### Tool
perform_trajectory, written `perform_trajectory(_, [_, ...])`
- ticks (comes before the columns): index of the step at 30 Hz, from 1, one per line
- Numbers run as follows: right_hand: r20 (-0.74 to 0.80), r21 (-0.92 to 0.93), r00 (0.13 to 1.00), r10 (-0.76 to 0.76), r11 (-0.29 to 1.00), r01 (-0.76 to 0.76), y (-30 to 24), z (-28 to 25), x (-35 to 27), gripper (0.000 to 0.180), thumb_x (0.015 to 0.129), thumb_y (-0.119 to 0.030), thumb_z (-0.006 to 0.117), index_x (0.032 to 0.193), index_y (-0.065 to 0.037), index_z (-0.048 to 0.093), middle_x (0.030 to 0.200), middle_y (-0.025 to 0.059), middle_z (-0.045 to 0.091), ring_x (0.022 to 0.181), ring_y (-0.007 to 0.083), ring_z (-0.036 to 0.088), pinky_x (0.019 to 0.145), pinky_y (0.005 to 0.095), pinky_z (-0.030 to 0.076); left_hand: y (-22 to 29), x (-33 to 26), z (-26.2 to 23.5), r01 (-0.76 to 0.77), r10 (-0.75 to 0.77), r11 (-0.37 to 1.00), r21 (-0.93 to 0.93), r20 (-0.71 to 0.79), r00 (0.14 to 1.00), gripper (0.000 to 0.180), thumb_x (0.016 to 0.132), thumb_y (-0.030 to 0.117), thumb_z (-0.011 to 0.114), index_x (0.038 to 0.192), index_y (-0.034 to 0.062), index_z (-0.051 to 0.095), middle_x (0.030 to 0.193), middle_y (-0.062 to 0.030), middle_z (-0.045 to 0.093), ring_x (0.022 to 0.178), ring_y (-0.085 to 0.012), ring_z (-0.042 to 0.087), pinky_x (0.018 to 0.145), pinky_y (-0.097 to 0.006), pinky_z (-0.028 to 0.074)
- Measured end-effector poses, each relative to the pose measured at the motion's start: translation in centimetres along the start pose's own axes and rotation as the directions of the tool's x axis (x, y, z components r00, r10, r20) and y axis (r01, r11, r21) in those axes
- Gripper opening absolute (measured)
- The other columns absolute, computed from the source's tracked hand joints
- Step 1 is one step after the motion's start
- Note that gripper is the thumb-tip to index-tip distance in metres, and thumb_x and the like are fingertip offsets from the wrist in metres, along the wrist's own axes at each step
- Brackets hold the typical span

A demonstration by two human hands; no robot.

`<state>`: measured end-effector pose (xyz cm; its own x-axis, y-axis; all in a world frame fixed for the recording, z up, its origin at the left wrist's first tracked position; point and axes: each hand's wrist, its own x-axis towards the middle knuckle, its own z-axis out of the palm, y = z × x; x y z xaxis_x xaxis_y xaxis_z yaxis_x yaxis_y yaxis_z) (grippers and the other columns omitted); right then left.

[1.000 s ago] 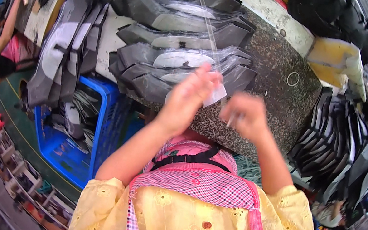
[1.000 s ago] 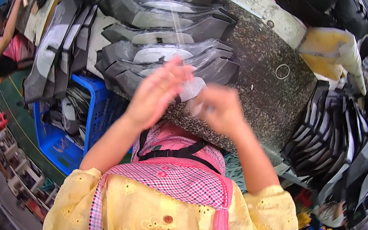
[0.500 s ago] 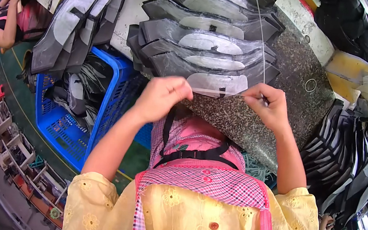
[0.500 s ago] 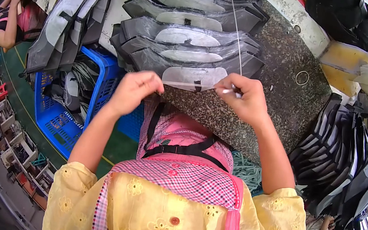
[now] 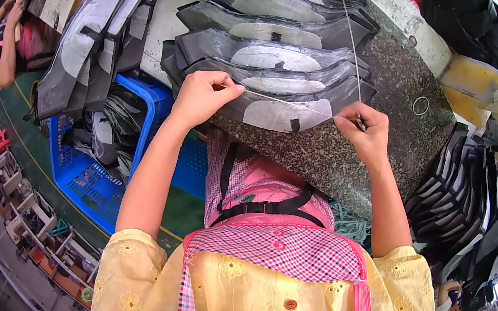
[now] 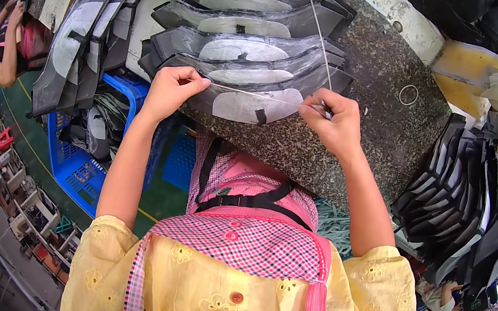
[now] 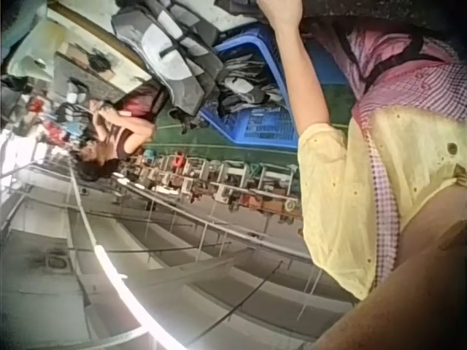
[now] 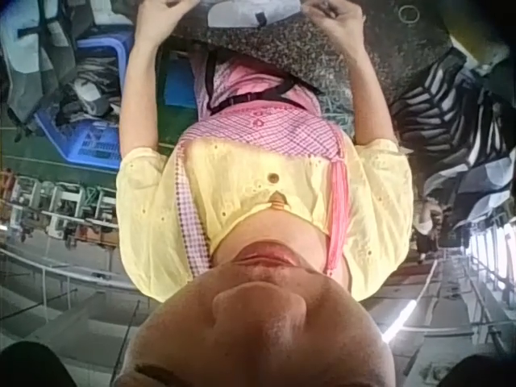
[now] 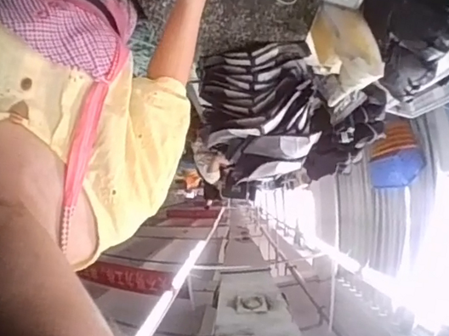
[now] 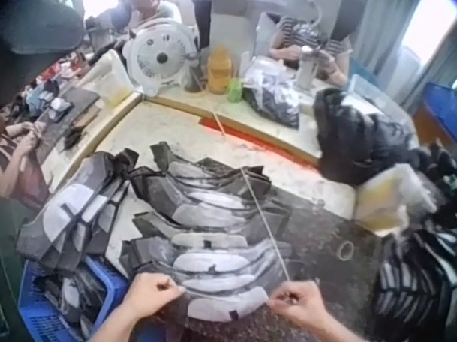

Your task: Trimming excess threads from shoe upper components using small snips.

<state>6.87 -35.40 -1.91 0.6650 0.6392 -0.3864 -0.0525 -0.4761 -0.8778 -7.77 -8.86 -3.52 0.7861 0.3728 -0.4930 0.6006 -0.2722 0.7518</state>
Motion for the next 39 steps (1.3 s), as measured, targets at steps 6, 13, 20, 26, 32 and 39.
perform_trajectory(6, [-0.203,-0.077,0.977,-0.065,0.996,0.05,2.7,0.0,3.2,0.015,0.071,-0.012,0.069,0.068,-0.002,0.058,0.056,-0.0019,0.05,0.056,0.0046,0.043,0.052,0.0227,0.037,1.8,0.3,-0.6,0.076,0.01,0.944,0.321,-0.259,0.966,0.034,0.065,0.028,0.075,0.058,0.0005,0.055,0.058,-0.01,0.056,0.052,-0.0214,0.055,0.052,-0.032,0.043])
perform_trajectory(13, [-0.283,-0.299,0.924,-0.256,0.939,0.169,3.9,1.2,3.9,0.019,0.064,-0.012,0.073,0.066,-0.006,0.055,0.062,0.0048,0.053,0.058,0.0202,0.051,0.054,0.0309,0.041,7.6,-1.5,5.6,-0.652,0.796,0.587,0.48,-0.198,0.572,0.017,0.073,0.003,0.06,0.09,0.0024,0.06,0.081,-0.0093,0.057,0.079,-0.028,0.055,0.074,-0.036,0.045])
perform_trajectory(20, [-0.381,-0.458,0.808,-0.45,0.851,0.258,4.0,-0.5,4.2,0.02,0.059,-0.005,0.073,0.075,-0.006,0.061,0.071,0.0029,0.059,0.069,0.0184,0.056,0.059,0.0288,0.045,5.9,0.1,11.0,-0.654,0.746,0.455,0.605,0.142,0.651,0.043,0.071,0.017,0.064,0.111,0.003,0.054,0.098,-0.0068,0.052,0.091,-0.0238,0.05,0.075,-0.036,0.042])
perform_trajectory(26, [-0.389,-0.465,0.839,-0.379,0.867,0.176,3.8,-0.2,5.2,0.023,0.056,-0.005,0.073,0.076,-0.009,0.062,0.073,0.0028,0.059,0.074,0.0199,0.058,0.062,0.0309,0.047,6.4,0.8,12.0,-0.532,0.749,0.301,0.791,0.15,0.646,0.039,0.067,0.014,0.058,0.105,0.0039,0.057,0.082,-0.002,0.047,0.082,-0.017,0.048,0.064,-0.03,0.037])
perform_trajectory(32, [-0.375,-0.614,0.748,-0.547,0.752,0.241,3.0,-0.8,6.1,0.022,0.056,-0.007,0.07,0.075,-0.014,0.061,0.08,-0.0005,0.06,0.08,0.0207,0.056,0.063,0.0324,0.048,8.1,1.2,12.1,-0.485,0.645,0.27,0.832,0.218,0.733,0.038,0.064,0.015,0.058,0.1,0.0035,0.058,0.081,-0.0024,0.047,0.077,-0.0182,0.046,0.059,-0.03,0.036])
perform_trajectory(39, [-0.422,-0.458,0.889,-0.178,0.888,-0.039,3.2,-3.1,1.2,0.039,0.065,-0.019,0.072,0.098,-0.015,0.054,0.082,0.0022,0.061,0.073,0.0218,0.062,0.062,0.0333,0.047,8.5,-0.1,11.1,-0.53,0.656,0.432,0.73,0.148,0.74,0.039,0.072,0.018,0.065,0.106,0.0028,0.056,0.098,-0.0097,0.05,0.089,-0.0255,0.048,0.069,-0.036,0.041])
